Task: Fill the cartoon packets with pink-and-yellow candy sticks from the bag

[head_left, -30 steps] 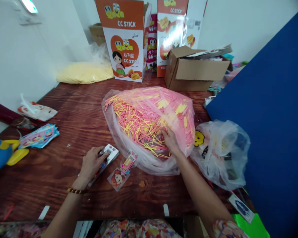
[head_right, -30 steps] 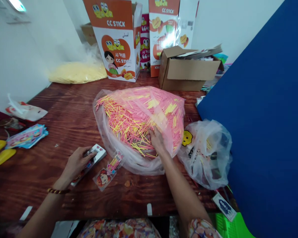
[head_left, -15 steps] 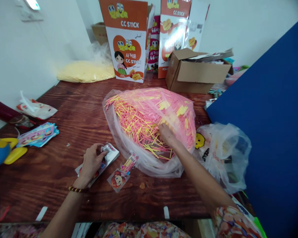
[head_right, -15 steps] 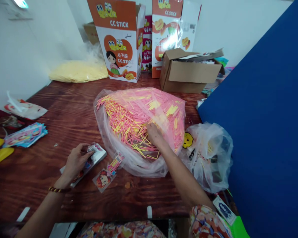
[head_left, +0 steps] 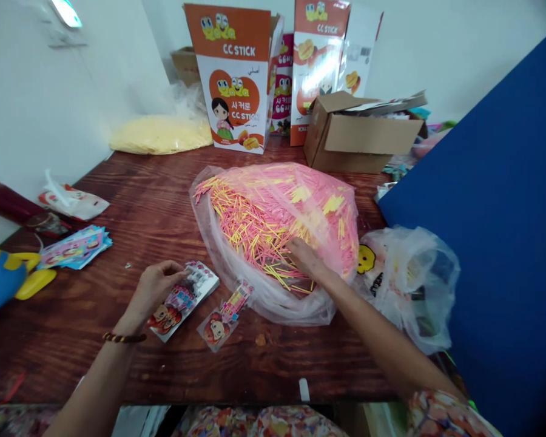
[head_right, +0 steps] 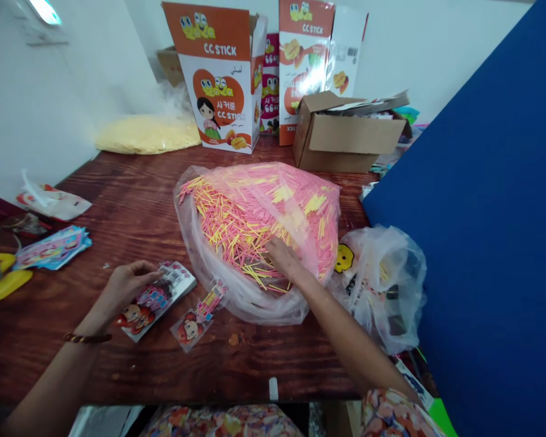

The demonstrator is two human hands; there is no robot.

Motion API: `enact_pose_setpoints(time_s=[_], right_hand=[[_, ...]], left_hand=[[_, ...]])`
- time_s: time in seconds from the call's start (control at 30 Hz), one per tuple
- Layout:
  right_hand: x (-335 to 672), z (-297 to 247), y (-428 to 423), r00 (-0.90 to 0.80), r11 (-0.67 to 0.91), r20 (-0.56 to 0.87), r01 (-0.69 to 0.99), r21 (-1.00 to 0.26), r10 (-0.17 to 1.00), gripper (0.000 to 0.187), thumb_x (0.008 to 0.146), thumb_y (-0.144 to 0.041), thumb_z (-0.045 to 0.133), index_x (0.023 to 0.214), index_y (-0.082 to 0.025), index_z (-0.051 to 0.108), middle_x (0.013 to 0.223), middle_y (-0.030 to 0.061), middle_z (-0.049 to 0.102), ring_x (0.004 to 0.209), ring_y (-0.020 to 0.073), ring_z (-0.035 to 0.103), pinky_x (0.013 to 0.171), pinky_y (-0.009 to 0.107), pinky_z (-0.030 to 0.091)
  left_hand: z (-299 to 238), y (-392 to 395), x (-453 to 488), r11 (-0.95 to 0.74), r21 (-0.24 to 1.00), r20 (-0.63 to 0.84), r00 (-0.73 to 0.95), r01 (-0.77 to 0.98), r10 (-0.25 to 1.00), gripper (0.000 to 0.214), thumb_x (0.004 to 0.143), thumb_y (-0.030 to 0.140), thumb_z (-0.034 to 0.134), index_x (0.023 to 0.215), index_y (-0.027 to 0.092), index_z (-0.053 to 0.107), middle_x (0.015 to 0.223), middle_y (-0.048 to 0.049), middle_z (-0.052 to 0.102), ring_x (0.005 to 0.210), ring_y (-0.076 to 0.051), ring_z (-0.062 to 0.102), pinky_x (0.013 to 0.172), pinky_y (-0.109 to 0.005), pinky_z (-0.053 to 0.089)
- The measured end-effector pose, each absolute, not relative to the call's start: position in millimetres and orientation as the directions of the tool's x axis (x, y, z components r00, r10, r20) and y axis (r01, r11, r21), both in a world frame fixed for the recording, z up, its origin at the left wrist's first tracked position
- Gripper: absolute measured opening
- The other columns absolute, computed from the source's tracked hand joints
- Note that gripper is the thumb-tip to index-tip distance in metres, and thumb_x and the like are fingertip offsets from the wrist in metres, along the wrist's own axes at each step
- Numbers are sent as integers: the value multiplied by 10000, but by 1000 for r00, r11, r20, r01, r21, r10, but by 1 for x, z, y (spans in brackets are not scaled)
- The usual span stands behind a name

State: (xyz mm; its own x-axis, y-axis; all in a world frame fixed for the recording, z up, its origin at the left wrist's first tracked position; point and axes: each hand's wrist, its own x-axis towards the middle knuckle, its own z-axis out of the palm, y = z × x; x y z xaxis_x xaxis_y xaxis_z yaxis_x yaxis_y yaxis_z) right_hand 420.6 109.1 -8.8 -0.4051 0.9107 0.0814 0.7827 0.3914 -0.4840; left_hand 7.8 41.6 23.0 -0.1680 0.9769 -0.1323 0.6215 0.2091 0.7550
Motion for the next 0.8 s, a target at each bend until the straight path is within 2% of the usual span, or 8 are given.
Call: enact_pose_setpoints(time_s=[0.1, 0.2, 0.33, 0.43, 0.53, 0.63, 0.7, 0.8], right_hand=[[421, -13, 110, -187, 224, 128, 702, -676, 974, 198, 952, -314, 422, 890, -196, 568, 913, 67, 642, 821, 197, 567, 763, 328, 464], [419, -20, 103, -6, 56, 61, 489, -871, 998, 193, 926, -356, 399, 958, -219, 531, 869, 31, 671, 713, 183, 569, 685, 313, 464], [415, -28, 90, 83, -16, 16, 364, -931, 996, 156, 834, -385, 505, 876, -238, 537, 850, 16, 684, 786, 197, 593, 739, 319, 461], [411, -18, 87, 108, -28, 1, 262, -965, 994, 209, 831, -440, 506, 849, -233, 525, 821, 12, 681, 741, 182, 592, 723, 314, 467], [402, 7, 86, 51, 9, 11, 51, -999, 999, 271, 793, -487, 570, 797, -220, 520, 721, -6, 637, 674, 158, 569, 709, 299, 471], [386, 36, 77, -77, 15, 20, -65, -998, 997, 305, 788, -511, 614, 824, -218, 537, 703, -16, 616, 670, 155, 569, 680, 286, 472], [376, 53, 67, -159, 30, 33, -24, -999, 987, 302, 804, -501, 625, 892, -221, 556, 754, -12, 633, 710, 161, 580, 680, 281, 471], [367, 70, 54, -299, 168, 112, 167, -972, 947, 230, 877, -451, 570, 924, -225, 567, 835, 0, 640, 774, 167, 576, 712, 281, 458]], left_hand=[[26, 43, 8, 169, 751, -137, -100, 639, 986, 390, 661, 585, 669, 717, 202, 719, 707, -46, 732, 687, -233, 650, 636, -300, 493], [29, 43, 13, 128, 715, -82, -100, 688, 992, 364, 683, 563, 646, 728, 215, 744, 767, -52, 754, 748, -247, 668, 686, -310, 501], [41, 40, 15, 114, 742, -51, -114, 660, 992, 359, 687, 545, 663, 772, 205, 744, 800, -56, 755, 749, -239, 664, 691, -307, 507], [59, 36, 20, 154, 833, -81, -158, 531, 984, 374, 674, 544, 710, 793, 189, 718, 758, -36, 728, 678, -203, 628, 604, -273, 494], [79, 32, 45, 180, 898, -127, -155, 402, 980, 358, 636, 518, 760, 737, 178, 706, 695, -18, 700, 612, -173, 586, 560, -260, 477], [89, 29, 89, 115, 917, -128, 8, 383, 992, 312, 651, 471, 761, 703, 165, 721, 694, -24, 700, 628, -163, 579, 579, -255, 470], [88, 28, 120, 65, 941, -108, 113, 332, 988, 269, 699, 425, 719, 677, 157, 710, 626, -11, 656, 586, -139, 545, 561, -242, 440], [81, 27, 151, 73, 970, -117, 183, 232, 976, 222, 735, 358, 694, 658, 151, 679, 602, 9, 615, 557, -111, 508, 549, -226, 408]])
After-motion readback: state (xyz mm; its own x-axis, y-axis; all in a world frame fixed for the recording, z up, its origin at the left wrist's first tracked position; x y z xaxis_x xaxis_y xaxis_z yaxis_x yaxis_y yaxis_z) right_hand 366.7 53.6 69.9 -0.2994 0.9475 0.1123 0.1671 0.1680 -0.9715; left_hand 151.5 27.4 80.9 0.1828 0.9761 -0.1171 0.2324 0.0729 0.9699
